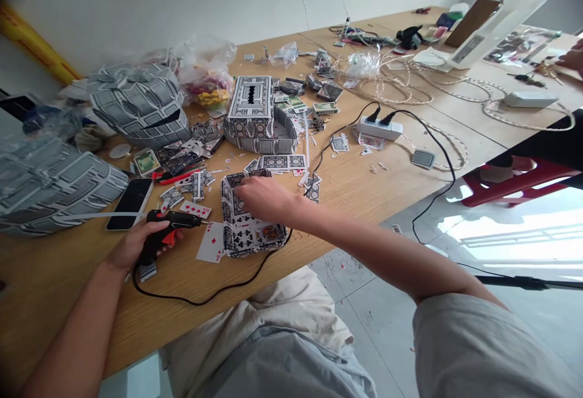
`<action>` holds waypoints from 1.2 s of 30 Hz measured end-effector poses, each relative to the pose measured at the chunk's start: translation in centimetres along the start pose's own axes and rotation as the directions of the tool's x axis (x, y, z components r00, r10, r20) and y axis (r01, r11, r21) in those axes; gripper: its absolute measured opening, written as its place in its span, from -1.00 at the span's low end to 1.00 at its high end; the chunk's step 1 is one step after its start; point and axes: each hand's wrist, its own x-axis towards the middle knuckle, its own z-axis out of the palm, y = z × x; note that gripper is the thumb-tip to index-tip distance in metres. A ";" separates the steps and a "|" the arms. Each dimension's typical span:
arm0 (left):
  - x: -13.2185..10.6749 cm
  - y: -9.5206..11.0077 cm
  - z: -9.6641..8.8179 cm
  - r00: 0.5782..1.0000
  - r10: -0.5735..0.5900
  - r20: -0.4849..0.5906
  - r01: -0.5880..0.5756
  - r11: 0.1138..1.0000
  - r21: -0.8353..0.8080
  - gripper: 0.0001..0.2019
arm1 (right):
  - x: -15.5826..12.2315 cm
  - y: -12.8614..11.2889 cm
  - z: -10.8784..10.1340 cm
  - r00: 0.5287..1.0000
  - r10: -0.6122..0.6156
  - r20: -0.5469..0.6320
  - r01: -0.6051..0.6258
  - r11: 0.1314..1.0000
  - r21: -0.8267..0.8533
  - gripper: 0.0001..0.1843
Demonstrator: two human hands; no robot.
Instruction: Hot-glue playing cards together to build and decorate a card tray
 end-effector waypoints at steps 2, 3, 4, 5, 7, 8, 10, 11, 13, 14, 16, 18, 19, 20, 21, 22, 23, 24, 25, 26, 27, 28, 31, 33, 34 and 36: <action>-0.1 0.1 0.1 1.000 0.002 0.001 -0.002 1.000 0.007 -0.48 | -0.3 -0.5 0.7 0.998 -0.004 0.067 0.005 1.000 -0.011 -0.79; -0.1 0.1 0.1 1.000 0.005 0.002 -0.005 1.000 0.005 -0.47 | -0.2 -0.6 1.1 0.998 -0.004 0.069 0.006 1.000 -0.029 -0.78; -0.1 0.1 0.1 1.000 0.010 0.001 -0.010 1.000 0.001 -0.48 | -0.1 -0.7 1.5 0.998 0.001 0.057 0.002 0.999 -0.050 -0.77; -0.1 0.1 0.1 1.000 0.015 -0.003 -0.015 1.000 -0.003 -0.48 | 0.1 -0.7 1.9 0.999 0.007 0.041 -0.004 0.997 -0.072 -0.77; 0.0 0.0 0.1 1.000 0.020 -0.008 -0.020 1.000 -0.008 -0.49 | 0.5 -0.8 2.5 1.000 0.013 0.020 -0.010 0.994 -0.112 -0.77; 0.0 -0.1 0.1 1.000 0.020 -0.010 -0.020 1.000 -0.008 -0.50 | 0.7 -0.8 2.7 1.000 0.011 0.018 -0.009 0.992 -0.127 -0.77; 0.1 -0.2 0.1 1.000 0.022 -0.011 -0.022 1.000 -0.011 -0.51 | 0.7 -0.8 2.9 1.000 0.012 0.021 -0.009 0.990 -0.143 -0.77; 0.1 -0.2 0.0 1.000 0.021 -0.007 -0.021 1.000 -0.010 -0.51 | 0.7 -0.8 2.9 1.000 0.016 0.022 -0.013 0.989 -0.146 -0.77; 0.2 -0.3 0.0 1.000 0.017 0.003 -0.017 1.000 -0.004 -0.51 | 0.5 -0.8 3.0 1.000 0.020 0.018 -0.017 0.988 -0.153 -0.76; 0.2 -0.3 0.0 1.000 0.016 0.009 -0.016 1.000 -0.001 -0.50 | 0.4 -0.8 3.0 1.000 0.018 0.012 -0.016 0.987 -0.157 -0.76; 0.2 -0.3 0.0 1.000 0.020 0.020 -0.019 1.000 -0.002 -0.50 | 0.2 -0.8 3.1 1.000 0.014 0.002 -0.014 0.985 -0.173 -0.74; 0.1 -0.3 0.0 0.999 0.026 0.022 -0.026 1.000 -0.006 -0.49 | 0.1 -0.9 3.2 1.000 -0.007 0.011 0.009 0.980 -0.199 -0.71; 0.1 -0.3 0.0 0.999 0.027 0.022 -0.027 1.000 -0.006 -0.49 | 0.0 -1.0 3.2 0.999 -0.024 0.025 0.028 0.977 -0.212 -0.70; 0.1 -0.3 0.0 0.999 0.026 0.022 -0.026 1.000 -0.004 -0.48 | 0.0 -1.0 3.2 0.998 -0.043 0.040 0.050 0.974 -0.222 -0.68; 0.1 -0.2 0.0 0.999 0.024 0.021 -0.024 1.000 -0.002 -0.48 | -0.1 -1.0 3.2 0.997 -0.060 0.053 0.070 0.971 -0.230 -0.66; 0.1 -0.2 0.1 1.000 0.023 0.018 -0.023 1.000 -0.001 -0.47 | -0.1 -1.0 3.2 0.995 -0.073 0.062 0.085 0.968 -0.234 -0.65; 0.1 -0.2 0.1 1.000 0.022 0.016 -0.022 1.000 -0.001 -0.47 | -0.2 -1.0 3.2 0.995 -0.081 0.064 0.094 0.967 -0.237 -0.64; 0.0 -0.1 0.1 1.000 0.021 0.015 -0.021 1.000 -0.001 -0.47 | -0.2 -1.0 3.2 0.995 -0.084 0.062 0.096 0.966 -0.240 -0.64; 0.0 -0.1 0.1 1.000 0.020 0.014 -0.020 1.000 -0.001 -0.47 | -0.3 -0.9 3.2 0.995 -0.086 0.058 0.098 0.965 -0.243 -0.65; 0.0 -0.1 0.1 1.000 0.018 0.014 -0.018 1.000 0.001 -0.47 | -0.3 -0.8 3.3 0.995 -0.089 0.052 0.099 0.964 -0.246 -0.65; 0.0 -0.1 0.2 1.000 0.017 0.014 -0.018 1.000 0.004 -0.47 | -0.3 -0.8 3.4 0.995 -0.092 0.045 0.100 0.963 -0.249 -0.67; 0.0 -0.1 0.1 1.000 0.017 0.013 -0.017 1.000 0.007 -0.47 | -0.4 -0.7 3.5 0.995 -0.097 0.036 0.103 0.962 -0.252 -0.69; 0.1 -0.1 0.0 1.000 0.019 0.012 -0.019 1.000 0.013 -0.46 | -0.5 -0.6 3.8 0.993 -0.121 0.006 0.118 0.958 -0.259 -0.73; 0.1 -0.2 -0.1 1.000 0.016 0.021 -0.016 1.000 0.010 -0.47 | -0.6 -0.6 4.1 0.993 -0.120 -0.004 0.115 0.960 -0.255 -0.72; 0.2 -0.3 -0.2 1.000 0.014 0.024 -0.014 1.000 0.007 -0.48 | -0.6 -0.7 4.1 0.994 -0.112 -0.004 0.107 0.962 -0.251 -0.71; 0.3 -0.5 -0.3 1.000 0.007 0.027 -0.007 1.000 0.003 -0.47 | -0.7 -0.8 4.2 0.996 -0.092 0.003 0.089 0.965 -0.248 -0.69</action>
